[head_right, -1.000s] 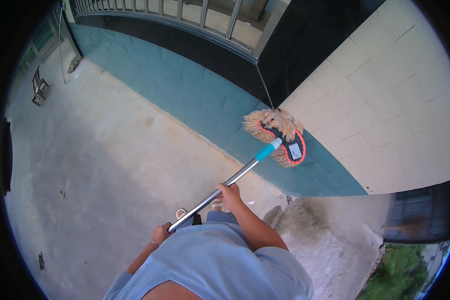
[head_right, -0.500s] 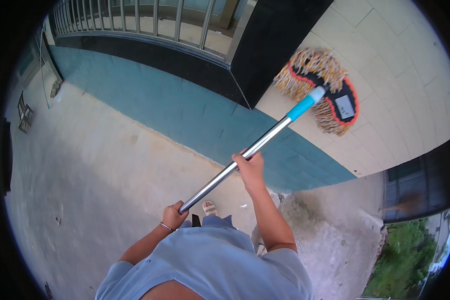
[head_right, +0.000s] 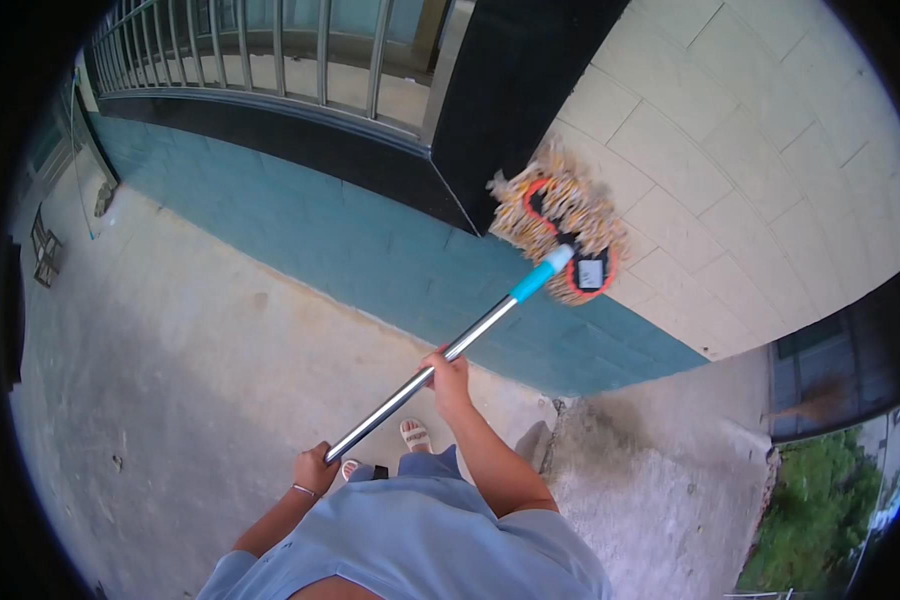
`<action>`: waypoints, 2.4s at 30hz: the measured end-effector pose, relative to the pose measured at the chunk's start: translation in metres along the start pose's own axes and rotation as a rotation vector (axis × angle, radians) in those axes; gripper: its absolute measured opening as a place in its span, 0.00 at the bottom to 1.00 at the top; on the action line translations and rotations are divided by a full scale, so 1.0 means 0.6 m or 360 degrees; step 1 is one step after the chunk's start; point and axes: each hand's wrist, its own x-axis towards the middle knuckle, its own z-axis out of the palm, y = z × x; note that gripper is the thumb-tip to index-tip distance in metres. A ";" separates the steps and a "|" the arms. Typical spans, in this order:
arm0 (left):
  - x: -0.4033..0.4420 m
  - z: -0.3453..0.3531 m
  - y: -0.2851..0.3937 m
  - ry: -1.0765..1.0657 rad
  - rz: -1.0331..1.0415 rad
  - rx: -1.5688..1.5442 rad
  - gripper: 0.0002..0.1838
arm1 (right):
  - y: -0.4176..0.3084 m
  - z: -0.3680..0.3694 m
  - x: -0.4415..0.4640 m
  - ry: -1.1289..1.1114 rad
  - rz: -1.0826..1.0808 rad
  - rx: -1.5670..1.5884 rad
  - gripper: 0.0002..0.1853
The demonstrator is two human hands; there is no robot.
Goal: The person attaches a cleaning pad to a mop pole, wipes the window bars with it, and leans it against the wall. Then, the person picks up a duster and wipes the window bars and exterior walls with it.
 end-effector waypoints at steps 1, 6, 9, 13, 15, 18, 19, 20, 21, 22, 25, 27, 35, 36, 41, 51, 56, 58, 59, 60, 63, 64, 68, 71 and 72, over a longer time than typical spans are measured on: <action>-0.006 0.001 -0.009 -0.0028 -0.0017 0.0004 0.07 | 0.014 -0.006 -0.003 0.0035 0.0199 0.0004 0.08; -0.042 -0.055 -0.004 -0.0349 -0.0176 0.0177 0.10 | 0.100 -0.047 0.028 -0.0206 0.0684 0.0201 0.04; -0.033 -0.105 0.000 -0.0623 -0.0071 0.0245 0.13 | 0.120 -0.052 0.049 -0.0343 0.0987 0.0275 0.04; -0.031 -0.131 0.007 -0.1167 -0.0998 -0.0638 0.15 | 0.160 -0.055 0.068 -0.0366 0.1283 0.0535 0.02; -0.044 -0.124 0.010 -0.0680 -0.0461 -0.0244 0.12 | 0.189 -0.049 0.092 -0.0375 0.1397 0.0574 0.01; -0.044 -0.133 0.071 -0.0408 -0.0508 0.0547 0.11 | 0.220 -0.024 0.125 -0.0408 0.1527 0.0817 0.04; -0.041 -0.139 0.087 -0.0413 -0.0546 0.0538 0.11 | 0.221 -0.007 0.137 -0.0276 0.1595 0.0886 0.06; -0.034 -0.147 0.098 -0.0287 -0.0550 0.0654 0.11 | 0.220 0.012 0.145 -0.0147 0.1653 0.0955 0.09; -0.026 -0.157 0.106 -0.0161 -0.0547 0.0774 0.11 | 0.221 0.029 0.150 -0.0157 0.1676 0.0938 0.09; -0.025 -0.171 0.107 -0.0160 -0.0568 0.0769 0.11 | 0.222 0.044 0.153 -0.0314 0.1701 0.1058 0.10; -0.033 -0.229 0.101 0.0225 -0.0412 0.0982 0.12 | 0.175 0.106 0.127 -0.0583 0.1753 0.1217 0.11; -0.040 -0.266 0.103 0.0293 -0.0387 0.1010 0.12 | 0.139 0.148 0.107 -0.0900 0.1734 0.1245 0.11; 0.053 -0.208 0.147 0.0369 -0.0282 0.1288 0.05 | 0.206 0.109 0.208 -0.0418 0.1894 0.1504 0.11; 0.077 -0.181 0.155 0.0384 -0.0249 0.1318 0.04 | 0.239 0.088 0.242 -0.0260 0.1992 0.1601 0.11; 0.162 -0.037 0.159 0.0176 -0.0289 0.1363 0.07 | 0.343 0.023 0.357 0.0344 0.1866 0.0523 0.14; 0.223 0.215 0.100 0.0101 -0.0205 0.1187 0.07 | 0.490 -0.086 0.407 0.0336 0.1724 -0.0366 0.07; 0.145 0.226 0.061 0.0030 -0.0299 0.1159 0.07 | 0.542 -0.118 0.364 0.0342 0.1697 -0.0213 0.05; 0.089 0.198 0.036 0.0002 -0.0350 0.1066 0.07 | 0.535 -0.115 0.316 0.0255 0.1743 -0.0128 0.05; 0.053 0.183 0.017 -0.0066 -0.0396 0.0973 0.07 | 0.526 -0.112 0.288 0.0148 0.1789 -0.0052 0.05; 0.028 0.160 0.006 -0.0058 -0.0364 0.0917 0.08 | 0.495 -0.096 0.256 0.0172 0.1803 0.0020 0.04; -0.025 0.096 -0.006 -0.0034 -0.0301 0.0757 0.10 | 0.452 -0.090 0.173 0.0320 0.1902 0.0249 0.02; -0.028 0.082 -0.001 -0.0041 -0.0279 0.0741 0.10 | 0.437 -0.097 0.156 0.0342 0.1884 0.0255 0.02; -0.007 0.088 0.037 -0.0197 -0.0283 0.0705 0.10 | 0.375 -0.120 0.158 0.0446 0.1829 0.0232 0.03; 0.039 0.160 0.074 -0.0156 -0.0198 0.0691 0.08 | 0.412 -0.187 0.241 0.0554 0.1923 0.0130 0.04; 0.068 0.186 0.094 -0.0147 -0.0180 0.0684 0.07 | 0.416 -0.208 0.273 0.0621 0.1952 0.0079 0.03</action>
